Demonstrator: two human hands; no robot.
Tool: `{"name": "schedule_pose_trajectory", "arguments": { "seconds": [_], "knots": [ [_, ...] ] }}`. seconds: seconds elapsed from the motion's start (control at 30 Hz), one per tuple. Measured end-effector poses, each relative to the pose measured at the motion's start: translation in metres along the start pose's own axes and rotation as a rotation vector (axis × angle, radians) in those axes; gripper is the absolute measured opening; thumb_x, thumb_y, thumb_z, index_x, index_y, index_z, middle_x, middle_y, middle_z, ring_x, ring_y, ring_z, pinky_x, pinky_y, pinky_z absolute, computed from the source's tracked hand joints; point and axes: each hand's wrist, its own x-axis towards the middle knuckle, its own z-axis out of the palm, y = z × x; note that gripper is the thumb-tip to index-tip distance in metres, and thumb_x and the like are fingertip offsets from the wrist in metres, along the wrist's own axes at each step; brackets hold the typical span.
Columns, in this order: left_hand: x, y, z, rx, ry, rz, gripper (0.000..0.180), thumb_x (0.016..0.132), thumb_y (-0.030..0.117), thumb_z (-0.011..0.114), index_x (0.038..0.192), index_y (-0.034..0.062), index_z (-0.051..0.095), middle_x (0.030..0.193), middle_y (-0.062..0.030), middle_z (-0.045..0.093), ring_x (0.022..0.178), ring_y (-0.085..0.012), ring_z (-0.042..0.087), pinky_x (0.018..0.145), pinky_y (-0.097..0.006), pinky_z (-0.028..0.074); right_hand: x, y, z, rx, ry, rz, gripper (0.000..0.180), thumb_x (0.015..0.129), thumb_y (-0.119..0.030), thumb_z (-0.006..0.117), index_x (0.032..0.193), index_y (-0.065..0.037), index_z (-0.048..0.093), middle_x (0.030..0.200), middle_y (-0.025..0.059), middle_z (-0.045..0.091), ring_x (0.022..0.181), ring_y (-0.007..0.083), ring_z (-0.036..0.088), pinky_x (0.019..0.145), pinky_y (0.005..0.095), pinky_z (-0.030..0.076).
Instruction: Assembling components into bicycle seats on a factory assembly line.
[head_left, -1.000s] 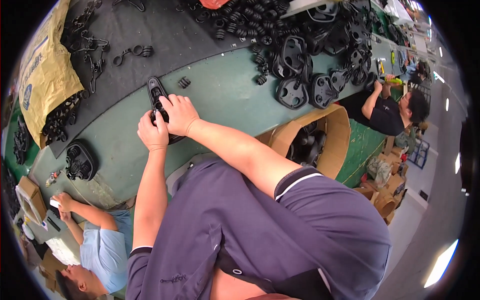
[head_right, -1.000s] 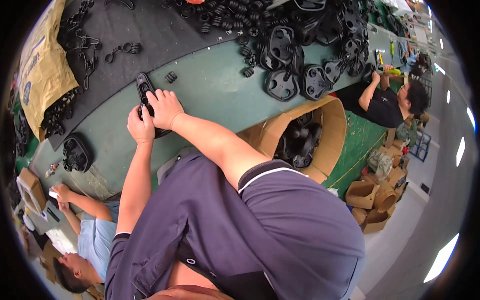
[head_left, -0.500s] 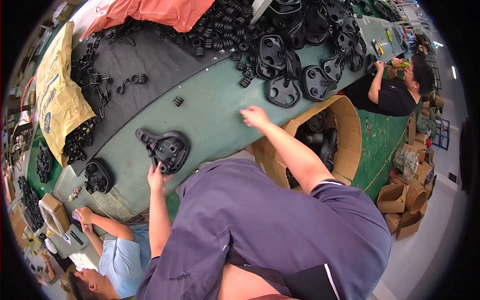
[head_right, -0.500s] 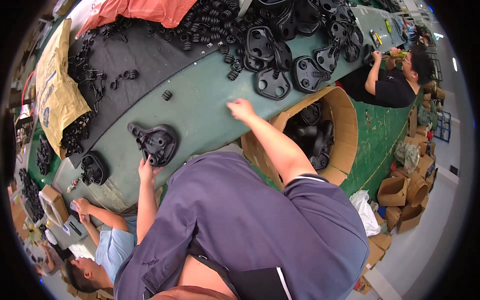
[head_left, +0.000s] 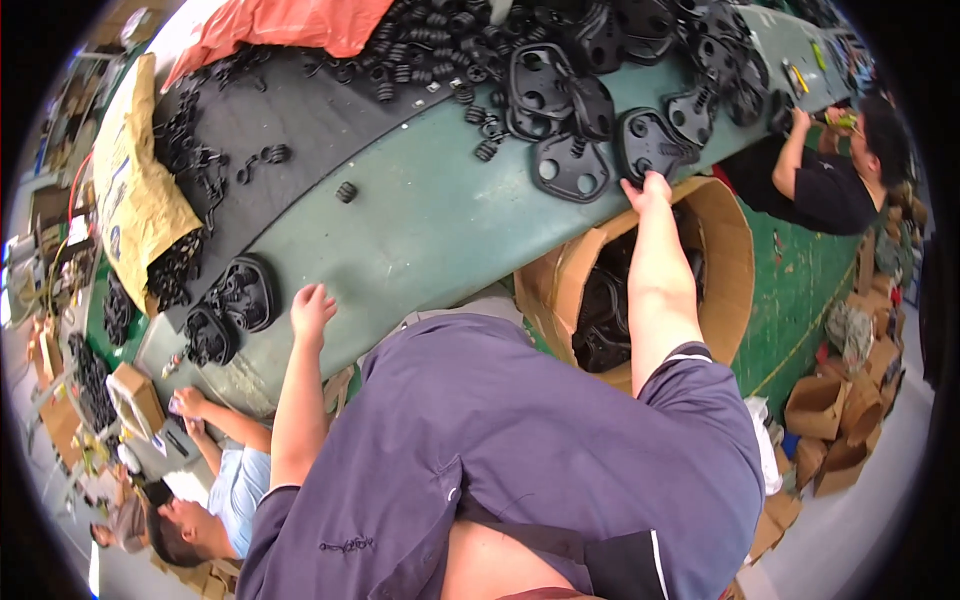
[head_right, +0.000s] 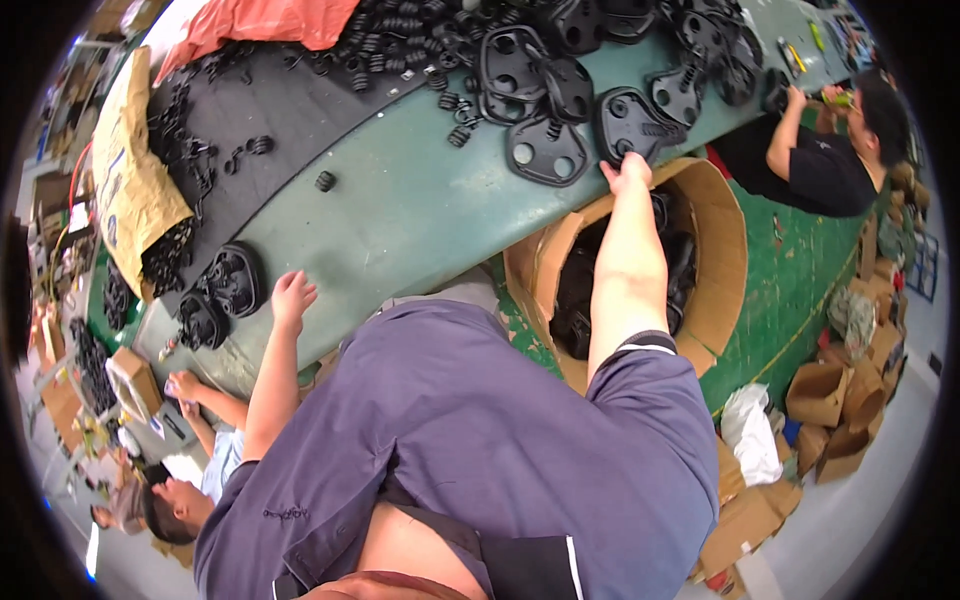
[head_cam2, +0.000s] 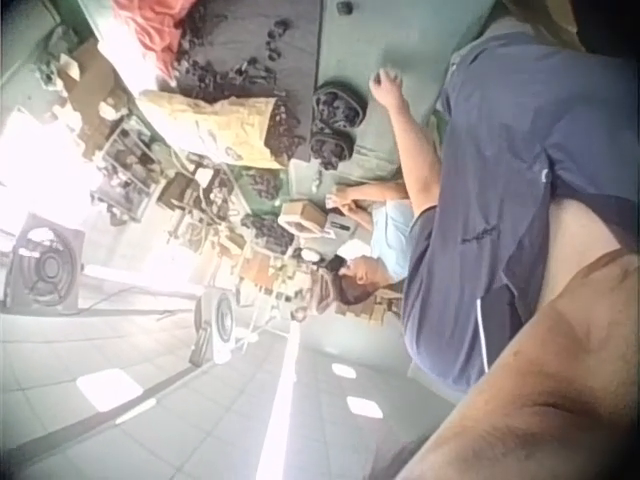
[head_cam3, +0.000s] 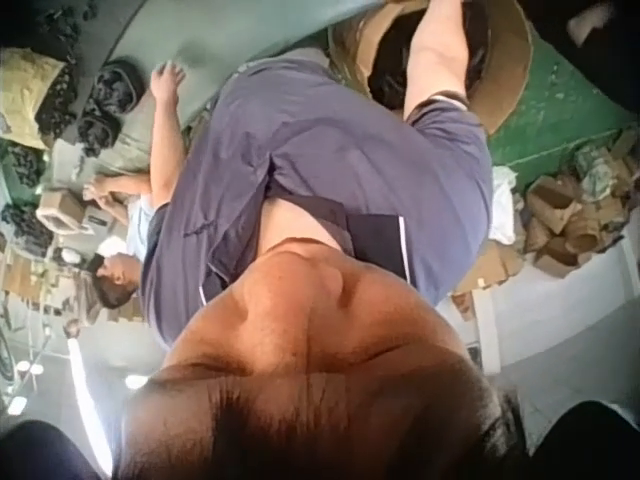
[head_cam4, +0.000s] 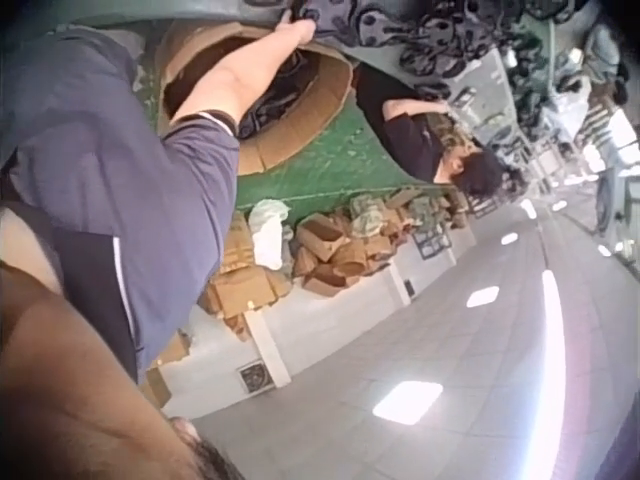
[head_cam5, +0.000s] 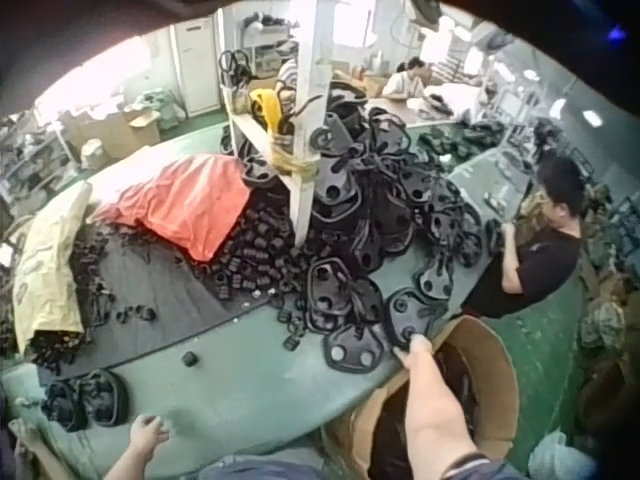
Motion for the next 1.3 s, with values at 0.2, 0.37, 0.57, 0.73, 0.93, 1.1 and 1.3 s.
{"name": "schedule_pose_trajectory", "arguments": {
  "seconds": [0.2, 0.37, 0.57, 0.73, 0.93, 1.1, 1.3],
  "knots": [
    [0.01, 0.07, 0.079, 0.828, 0.024, 0.534, 0.06, 0.094, 0.026, 0.075, 0.148, 0.0101, 0.055, 0.149, -0.0182, 0.057, 0.118, -0.0369, 0.07, 0.101, -0.046, 0.056, -0.082, 0.029, 0.007, 0.111, -0.146, -0.269, 0.035, 0.102, -0.004, 0.058, 0.132, 0.013, 0.051, 0.128, 0.0219, 0.065, 0.1, 0.0374, 0.073, 0.078, 0.0479, 0.07],
    [0.031, 0.146, 0.119, 1.113, 0.017, 0.644, 0.067, 0.094, 0.017, 0.069, 0.157, 0.0183, 0.047, 0.166, -0.0175, 0.04, 0.128, -0.0421, 0.064, 0.106, -0.05, 0.055, -0.209, 0.104, -0.008, -0.262, -0.543, -0.421, 0.045, 0.105, -0.003, 0.06, 0.146, 0.004, 0.045, 0.134, 0.0148, 0.063, 0.098, 0.0232, 0.072, 0.085, 0.0401, 0.067],
    [0.086, 0.146, 0.118, 1.339, -0.095, 0.742, 0.065, 0.096, 0.01, 0.067, 0.157, 0.0186, 0.046, 0.167, -0.0174, 0.039, 0.129, -0.0457, 0.062, 0.108, -0.052, 0.053, -0.264, 0.231, 0.053, -0.906, -0.994, -0.234, 0.063, 0.097, -0.026, 0.077, 0.148, 0.002, 0.053, 0.126, 0.0205, 0.068, 0.081, 0.0213, 0.074, 0.078, 0.0375, 0.061],
    [0.092, 0.129, 0.088, 1.046, -0.012, 0.666, 0.029, 0.097, 0.008, 0.063, 0.125, 0.0109, 0.055, 0.136, -0.0202, 0.056, 0.118, -0.0472, 0.064, 0.098, -0.055, 0.055, -0.27, 0.199, 0.142, -1.295, -0.779, -1.269, 0.051, 0.092, -0.028, 0.078, 0.135, -0.005, 0.064, 0.138, 0.0234, 0.057, 0.114, 0.0379, 0.068, 0.093, 0.0489, 0.059],
    [0.057, 0.075, 0.03, 0.692, 0.216, 0.737, 0.041, 0.09, 0.014, 0.078, 0.123, 0.0082, 0.053, 0.118, -0.0182, 0.064, 0.104, -0.0439, 0.068, 0.087, -0.052, 0.057, -0.174, 0.178, 0.181, -1.704, -0.512, -1.344, 0.051, 0.09, -0.012, 0.072, 0.138, -0.012, 0.056, 0.128, 0.0226, 0.06, 0.109, 0.0437, 0.068, 0.09, 0.0543, 0.06],
    [-0.043, 0.06, 0.013, 0.461, 0.053, 0.61, 0.042, 0.088, 0.006, 0.076, 0.126, 0.0076, 0.059, 0.117, -0.016, 0.067, 0.092, -0.0329, 0.071, 0.083, -0.043, 0.058, -0.227, 0.194, 0.173, -1.366, -0.857, -1.068, 0.047, 0.085, -0.022, 0.082, 0.126, -0.004, 0.068, 0.119, 0.0184, 0.064, 0.096, 0.0327, 0.073, 0.088, 0.0435, 0.061],
    [-0.078, 0.039, 0.018, 0.76, 0.042, 0.9, 0.041, 0.08, 0.01, 0.084, 0.119, 0.0091, 0.073, 0.115, -0.0117, 0.062, 0.112, -0.0348, 0.06, 0.098, -0.043, 0.053, -0.351, 0.227, 0.143, -1.287, -1.466, -0.958, 0.046, 0.083, -0.024, 0.083, 0.122, -0.003, 0.072, 0.109, 0.0158, 0.067, 0.093, 0.0324, 0.071, 0.084, 0.0415, 0.06]
  ]
}}
